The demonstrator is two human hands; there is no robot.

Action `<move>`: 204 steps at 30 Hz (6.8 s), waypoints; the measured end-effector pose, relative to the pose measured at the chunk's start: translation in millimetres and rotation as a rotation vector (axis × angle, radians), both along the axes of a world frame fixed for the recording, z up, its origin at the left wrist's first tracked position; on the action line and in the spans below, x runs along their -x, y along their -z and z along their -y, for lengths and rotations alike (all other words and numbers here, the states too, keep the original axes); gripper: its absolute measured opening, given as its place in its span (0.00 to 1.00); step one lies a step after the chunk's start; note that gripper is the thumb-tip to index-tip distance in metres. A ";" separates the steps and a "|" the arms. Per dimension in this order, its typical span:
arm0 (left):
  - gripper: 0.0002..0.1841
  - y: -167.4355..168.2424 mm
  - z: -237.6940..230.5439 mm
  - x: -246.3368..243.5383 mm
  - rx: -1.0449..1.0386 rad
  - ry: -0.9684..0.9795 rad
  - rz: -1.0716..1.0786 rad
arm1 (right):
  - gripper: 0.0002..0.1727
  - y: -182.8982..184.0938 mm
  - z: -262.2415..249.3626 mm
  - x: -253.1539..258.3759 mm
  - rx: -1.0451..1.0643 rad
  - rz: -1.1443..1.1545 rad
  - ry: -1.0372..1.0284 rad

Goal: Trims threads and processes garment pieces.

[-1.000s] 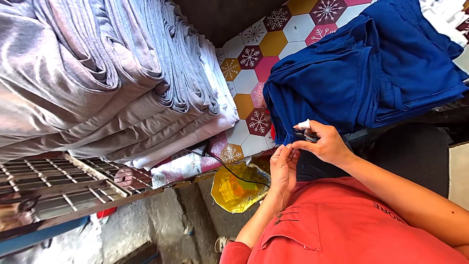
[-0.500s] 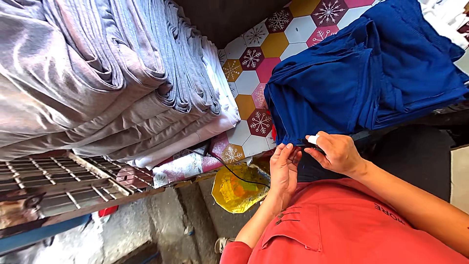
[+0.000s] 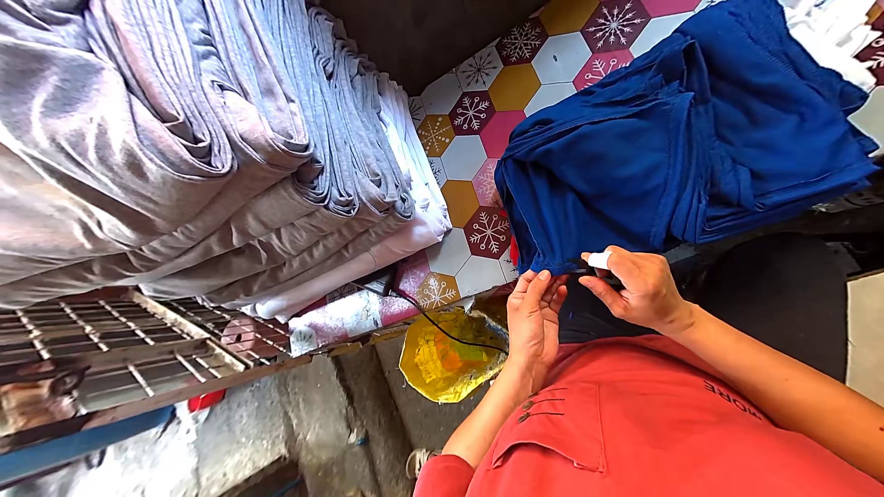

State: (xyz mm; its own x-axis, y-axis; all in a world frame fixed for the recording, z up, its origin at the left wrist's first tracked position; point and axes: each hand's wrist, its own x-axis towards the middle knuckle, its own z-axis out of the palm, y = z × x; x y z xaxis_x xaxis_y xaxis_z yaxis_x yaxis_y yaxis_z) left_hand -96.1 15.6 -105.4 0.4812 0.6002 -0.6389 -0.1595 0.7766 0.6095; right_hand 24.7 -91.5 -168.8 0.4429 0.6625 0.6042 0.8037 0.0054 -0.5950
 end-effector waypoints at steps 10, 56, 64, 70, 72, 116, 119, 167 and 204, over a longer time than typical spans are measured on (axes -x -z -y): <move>0.08 6.2 3.7 0.7 -0.173 0.023 -0.007 | 0.17 -10.6 -4.7 8.0 0.027 0.160 0.070; 0.08 76.6 -71.2 -10.6 -1.868 0.595 -0.230 | 0.27 -30.1 -13.5 -42.3 0.247 -0.126 -0.007; 0.17 50.6 -81.3 -20.8 -1.197 0.462 -0.119 | 0.04 -70.5 -9.1 -77.2 0.318 -0.606 -0.040; 0.13 13.7 -72.7 -34.5 -0.592 0.485 0.096 | 0.10 -76.0 -19.4 -108.8 0.349 -0.662 0.333; 0.13 7.7 -66.4 -35.1 -0.695 0.492 0.026 | 0.12 -72.8 -18.7 -89.4 0.223 -0.375 0.337; 0.03 18.8 -45.8 -39.5 -1.286 0.419 -0.150 | 0.17 -35.2 -14.9 -44.5 0.075 0.107 -0.001; 0.03 19.0 -44.8 -39.7 -1.297 0.415 -0.146 | 0.17 -36.7 -17.3 -42.7 0.071 0.120 0.019; 0.20 -6.9 -51.7 -37.5 -0.695 0.479 0.020 | 0.06 -53.5 -14.5 -69.1 0.160 -0.599 -0.045; 0.12 -12.1 -48.7 -32.2 -0.862 0.512 -0.062 | 0.16 -39.9 -10.3 -37.9 0.054 -0.106 -0.037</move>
